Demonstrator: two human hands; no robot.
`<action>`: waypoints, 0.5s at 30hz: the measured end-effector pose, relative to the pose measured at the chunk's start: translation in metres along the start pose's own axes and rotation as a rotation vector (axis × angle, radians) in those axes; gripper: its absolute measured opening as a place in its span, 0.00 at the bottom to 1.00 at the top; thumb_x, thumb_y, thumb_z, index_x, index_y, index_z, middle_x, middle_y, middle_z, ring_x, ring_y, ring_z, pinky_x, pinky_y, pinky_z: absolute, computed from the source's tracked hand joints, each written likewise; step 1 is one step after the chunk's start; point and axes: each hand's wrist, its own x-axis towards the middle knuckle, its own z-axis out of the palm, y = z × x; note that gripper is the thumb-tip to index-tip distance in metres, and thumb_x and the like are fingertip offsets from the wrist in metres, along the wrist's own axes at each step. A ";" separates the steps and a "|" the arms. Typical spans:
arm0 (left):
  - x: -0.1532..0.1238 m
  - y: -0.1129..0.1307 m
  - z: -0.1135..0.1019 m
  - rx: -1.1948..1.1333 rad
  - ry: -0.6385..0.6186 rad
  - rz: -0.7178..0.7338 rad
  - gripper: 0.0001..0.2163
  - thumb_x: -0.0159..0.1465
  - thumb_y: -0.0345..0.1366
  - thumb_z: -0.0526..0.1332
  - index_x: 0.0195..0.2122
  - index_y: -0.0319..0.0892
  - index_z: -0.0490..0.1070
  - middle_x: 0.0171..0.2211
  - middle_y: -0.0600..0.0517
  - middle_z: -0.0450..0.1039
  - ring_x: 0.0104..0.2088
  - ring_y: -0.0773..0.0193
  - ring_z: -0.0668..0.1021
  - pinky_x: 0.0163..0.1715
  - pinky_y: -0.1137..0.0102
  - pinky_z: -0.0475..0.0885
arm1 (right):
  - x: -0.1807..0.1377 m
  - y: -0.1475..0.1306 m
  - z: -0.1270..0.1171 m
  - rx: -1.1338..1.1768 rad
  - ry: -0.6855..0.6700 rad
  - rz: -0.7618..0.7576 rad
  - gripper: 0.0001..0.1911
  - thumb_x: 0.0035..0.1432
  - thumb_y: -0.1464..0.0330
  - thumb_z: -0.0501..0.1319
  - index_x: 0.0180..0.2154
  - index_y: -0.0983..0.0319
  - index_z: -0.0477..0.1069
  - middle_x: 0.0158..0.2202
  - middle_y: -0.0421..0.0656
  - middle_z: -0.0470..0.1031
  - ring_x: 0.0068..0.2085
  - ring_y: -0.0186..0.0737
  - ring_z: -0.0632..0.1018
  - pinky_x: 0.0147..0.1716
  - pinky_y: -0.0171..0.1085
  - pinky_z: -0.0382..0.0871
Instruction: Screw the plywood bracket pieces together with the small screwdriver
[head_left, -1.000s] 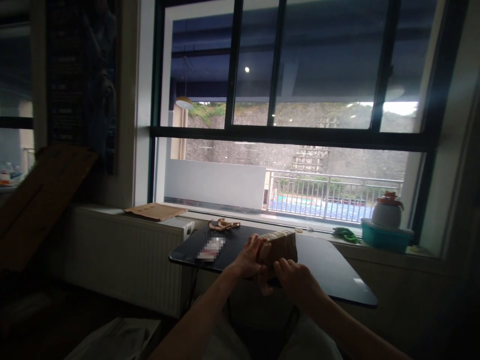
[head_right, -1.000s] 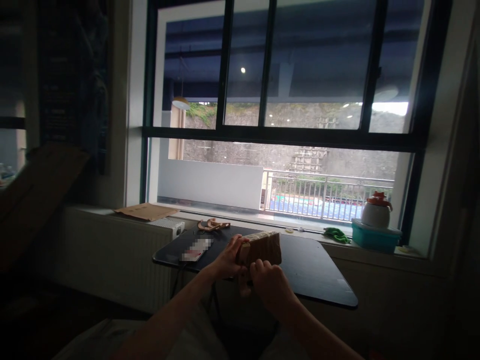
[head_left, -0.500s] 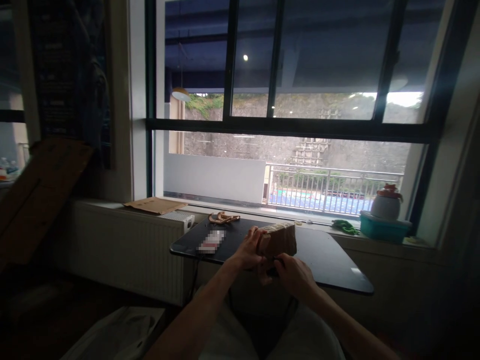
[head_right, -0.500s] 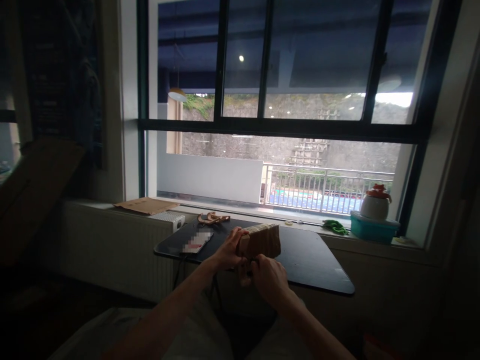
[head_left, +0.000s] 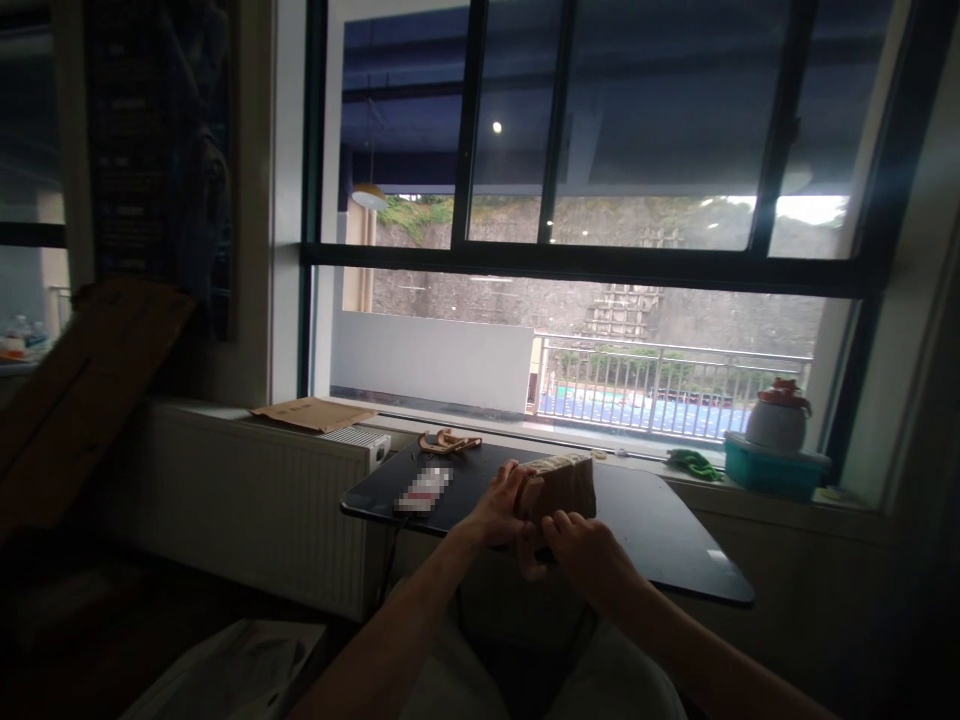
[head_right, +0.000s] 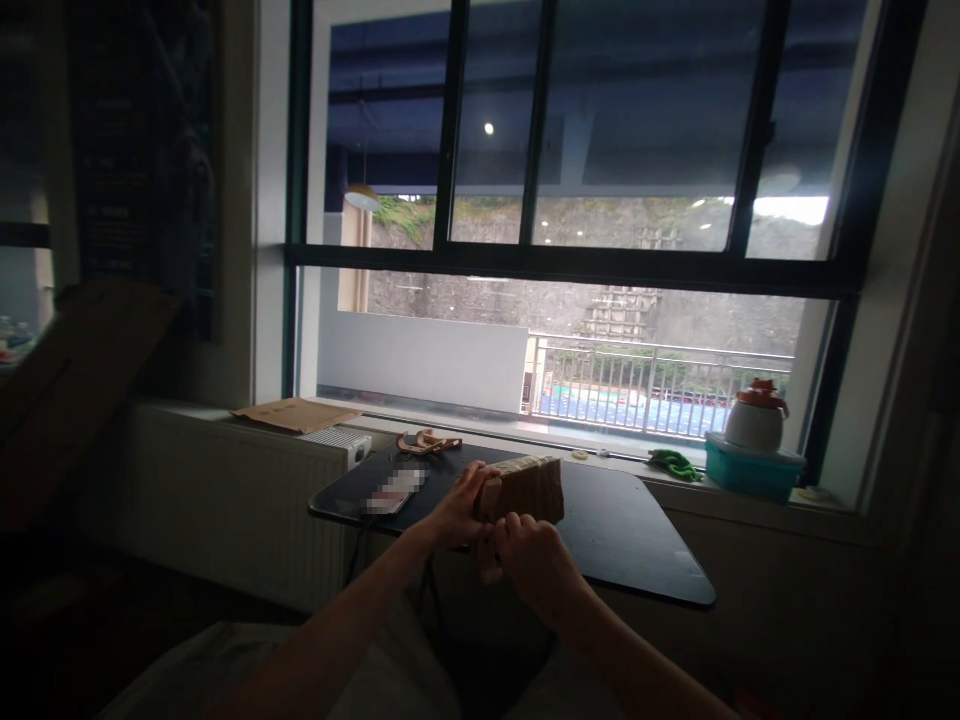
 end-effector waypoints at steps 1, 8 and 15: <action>0.000 -0.001 0.001 0.001 0.001 -0.003 0.39 0.41 0.28 0.69 0.56 0.46 0.57 0.58 0.45 0.50 0.58 0.44 0.59 0.57 0.54 0.59 | -0.001 0.001 0.002 0.013 0.002 0.014 0.10 0.60 0.78 0.53 0.39 0.63 0.70 0.35 0.46 0.75 0.35 0.41 0.75 0.28 0.36 0.63; 0.000 -0.003 0.002 0.004 -0.002 -0.010 0.38 0.42 0.29 0.69 0.55 0.49 0.58 0.58 0.46 0.49 0.58 0.44 0.59 0.55 0.53 0.62 | -0.005 0.002 0.014 0.153 0.049 0.293 0.11 0.65 0.67 0.49 0.42 0.60 0.69 0.37 0.42 0.78 0.37 0.38 0.79 0.30 0.34 0.62; -0.001 0.002 -0.003 0.009 -0.013 0.004 0.39 0.42 0.30 0.70 0.55 0.48 0.57 0.57 0.47 0.50 0.59 0.44 0.59 0.56 0.54 0.61 | -0.007 0.004 0.006 0.153 0.042 0.267 0.09 0.63 0.67 0.52 0.44 0.59 0.66 0.36 0.41 0.78 0.35 0.38 0.79 0.27 0.34 0.60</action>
